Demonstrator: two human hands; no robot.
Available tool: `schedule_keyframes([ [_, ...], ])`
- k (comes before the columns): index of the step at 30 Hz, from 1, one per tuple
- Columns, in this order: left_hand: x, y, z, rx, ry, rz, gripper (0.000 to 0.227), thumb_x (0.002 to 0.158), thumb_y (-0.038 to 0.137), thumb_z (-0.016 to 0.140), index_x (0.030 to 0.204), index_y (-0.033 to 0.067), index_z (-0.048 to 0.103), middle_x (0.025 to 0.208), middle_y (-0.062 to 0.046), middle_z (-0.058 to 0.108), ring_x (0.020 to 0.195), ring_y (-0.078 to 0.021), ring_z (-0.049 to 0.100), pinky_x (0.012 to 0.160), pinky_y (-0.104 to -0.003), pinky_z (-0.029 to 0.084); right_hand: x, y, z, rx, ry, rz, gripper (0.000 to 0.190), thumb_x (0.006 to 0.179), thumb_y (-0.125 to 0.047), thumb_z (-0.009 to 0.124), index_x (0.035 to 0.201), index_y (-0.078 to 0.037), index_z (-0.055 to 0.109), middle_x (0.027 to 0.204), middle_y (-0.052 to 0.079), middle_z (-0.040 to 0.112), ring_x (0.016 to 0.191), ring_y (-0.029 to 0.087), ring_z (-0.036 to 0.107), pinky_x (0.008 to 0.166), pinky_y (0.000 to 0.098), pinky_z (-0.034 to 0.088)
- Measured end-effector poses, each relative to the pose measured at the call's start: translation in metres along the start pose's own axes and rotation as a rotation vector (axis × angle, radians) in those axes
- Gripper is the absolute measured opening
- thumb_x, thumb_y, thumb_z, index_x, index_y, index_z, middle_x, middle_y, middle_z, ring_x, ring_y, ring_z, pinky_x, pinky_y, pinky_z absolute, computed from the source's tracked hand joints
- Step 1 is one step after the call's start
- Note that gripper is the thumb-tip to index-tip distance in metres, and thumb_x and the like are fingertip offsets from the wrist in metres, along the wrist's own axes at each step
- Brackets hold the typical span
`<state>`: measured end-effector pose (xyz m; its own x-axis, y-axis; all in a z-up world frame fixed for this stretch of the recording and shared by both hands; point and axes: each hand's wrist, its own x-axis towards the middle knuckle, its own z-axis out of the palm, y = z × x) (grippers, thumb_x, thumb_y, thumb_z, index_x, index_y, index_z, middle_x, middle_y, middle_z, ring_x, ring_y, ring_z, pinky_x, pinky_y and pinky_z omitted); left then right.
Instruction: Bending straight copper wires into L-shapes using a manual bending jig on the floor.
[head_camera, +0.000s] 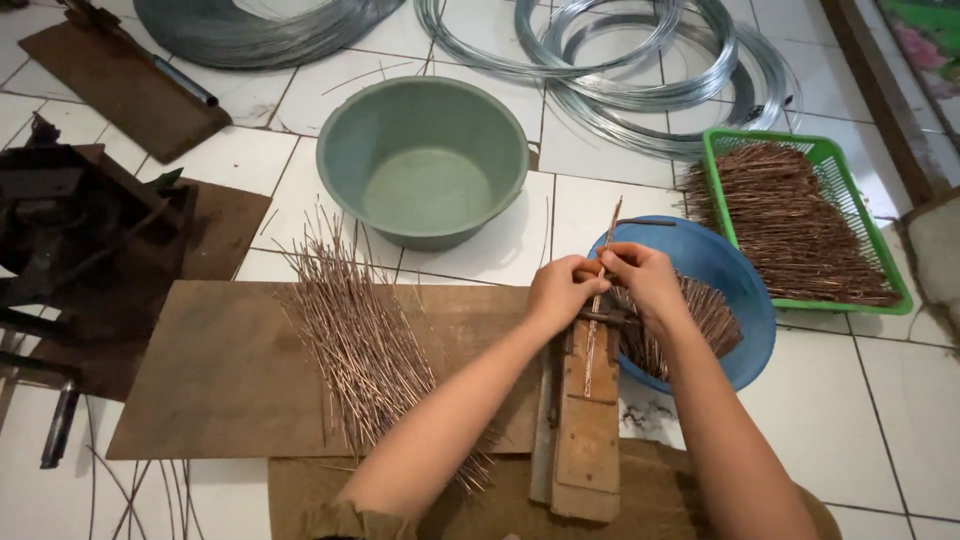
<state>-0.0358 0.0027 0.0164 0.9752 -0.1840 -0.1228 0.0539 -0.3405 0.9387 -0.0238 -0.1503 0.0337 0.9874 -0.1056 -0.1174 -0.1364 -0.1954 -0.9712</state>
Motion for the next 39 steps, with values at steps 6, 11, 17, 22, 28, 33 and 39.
schedule_keyframes([
  [6,-0.087,0.024,0.006,-0.061,0.291,-0.075,0.088,0.086,0.028,0.081,0.152,0.0002,0.031,0.15,-0.029,0.034,0.141,-0.0495,0.035,0.117,-0.06,0.03,0.0,0.007,0.003,0.034,0.017,-0.02,0.035,0.093,-0.018,0.077,0.122,0.001,0.071,0.108,0.013,0.072,0.095,0.02,0.065,0.079,0.0303,0.056],
  [11,-0.125,0.037,0.008,-0.206,0.135,-0.238,0.092,0.095,0.017,0.072,0.16,0.0001,0.01,0.162,-0.037,0.0,0.153,-0.051,0.006,0.124,-0.06,0.008,-0.002,0.001,0.004,0.02,0.028,0.041,0.031,0.09,-0.023,0.08,0.116,-0.006,0.074,0.102,0.009,0.073,0.091,0.016,0.068,0.081,0.0288,0.056],
  [17,-0.113,-0.003,0.03,-0.132,0.143,-0.107,0.094,0.094,0.024,0.071,0.161,0.0029,0.008,0.161,-0.034,0.003,0.154,-0.0483,-0.009,0.119,-0.067,0.007,0.11,0.096,-0.053,-0.763,0.118,-0.28,0.056,0.115,-0.049,0.045,0.141,-0.002,0.059,0.134,0.023,0.064,0.13,0.041,0.057,0.112,0.058,0.037],
  [22,-0.108,0.003,0.025,-0.087,0.049,-0.264,0.092,0.096,0.04,0.058,0.163,0.0162,-0.001,0.17,-0.013,-0.02,0.157,-0.0299,-0.017,0.124,-0.053,0.001,0.128,0.075,-0.05,-1.346,-0.053,-0.217,0.064,0.102,-0.045,0.048,0.153,-0.008,0.037,0.155,0.017,0.04,0.146,0.037,0.033,0.119,0.0703,0.017],
  [28,-0.108,0.009,0.024,-0.058,0.054,-0.254,0.092,0.096,0.038,0.057,0.162,0.0128,-0.002,0.17,-0.013,-0.018,0.157,-0.0282,-0.021,0.124,-0.055,-0.002,0.172,0.064,-0.058,-1.514,-0.06,-0.266,0.065,0.09,-0.066,0.058,0.136,-0.02,0.063,0.135,0.024,0.061,0.131,0.044,0.051,0.117,0.068,0.027],
  [33,-0.114,0.016,0.019,-0.062,0.037,-0.207,0.09,0.097,0.034,0.056,0.16,0.0077,-0.002,0.171,-0.01,-0.016,0.156,-0.0249,-0.023,0.125,-0.053,-0.005,0.163,-0.036,-0.073,-1.657,0.188,-0.391,0.094,0.087,-0.092,0.043,0.11,-0.005,0.072,0.102,0.011,0.073,0.099,0.026,0.065,0.099,0.0409,0.046],
  [39,-0.104,-0.012,0.034,-0.068,0.075,-0.098,0.092,0.093,0.053,0.043,0.16,0.0047,0.001,0.171,-0.015,-0.011,0.156,-0.0303,-0.022,0.12,-0.061,-0.005,0.028,-0.151,-0.073,-1.134,0.493,-0.441,0.07,0.083,-0.065,0.086,0.107,-0.001,0.072,0.117,0.021,0.061,0.112,0.036,0.051,0.093,0.0498,0.041],
])
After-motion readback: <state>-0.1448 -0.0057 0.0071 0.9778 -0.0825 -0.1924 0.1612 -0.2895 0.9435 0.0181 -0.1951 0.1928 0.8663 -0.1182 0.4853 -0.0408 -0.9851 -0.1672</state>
